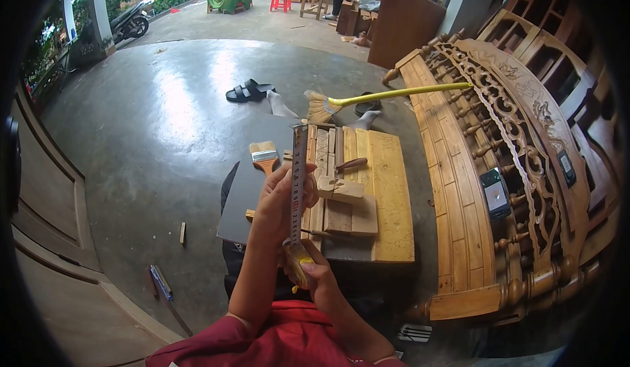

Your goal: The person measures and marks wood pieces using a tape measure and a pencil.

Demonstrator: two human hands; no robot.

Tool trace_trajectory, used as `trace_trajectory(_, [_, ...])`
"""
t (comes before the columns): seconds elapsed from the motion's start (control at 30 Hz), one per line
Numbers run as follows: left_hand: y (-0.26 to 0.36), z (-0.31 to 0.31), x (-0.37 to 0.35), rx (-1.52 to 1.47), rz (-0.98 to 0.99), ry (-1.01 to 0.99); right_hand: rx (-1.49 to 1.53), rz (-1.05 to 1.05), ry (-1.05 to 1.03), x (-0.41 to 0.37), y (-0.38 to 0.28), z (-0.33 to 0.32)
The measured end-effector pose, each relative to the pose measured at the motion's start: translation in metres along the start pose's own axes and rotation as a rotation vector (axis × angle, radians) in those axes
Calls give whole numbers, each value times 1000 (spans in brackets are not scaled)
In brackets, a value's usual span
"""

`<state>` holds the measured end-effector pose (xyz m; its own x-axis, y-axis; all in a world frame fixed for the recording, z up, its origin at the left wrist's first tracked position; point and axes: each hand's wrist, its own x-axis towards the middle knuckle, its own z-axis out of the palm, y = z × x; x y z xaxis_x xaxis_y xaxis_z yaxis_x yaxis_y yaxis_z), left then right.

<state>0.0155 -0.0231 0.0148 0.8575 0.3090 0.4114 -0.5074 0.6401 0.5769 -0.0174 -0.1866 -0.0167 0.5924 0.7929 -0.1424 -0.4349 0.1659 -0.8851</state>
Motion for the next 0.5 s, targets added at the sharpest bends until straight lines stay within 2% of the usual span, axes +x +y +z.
trace_trajectory(0.5, [0, 4, 0, 31, -7, 27, -14, -1, 8, 0, 0, 1])
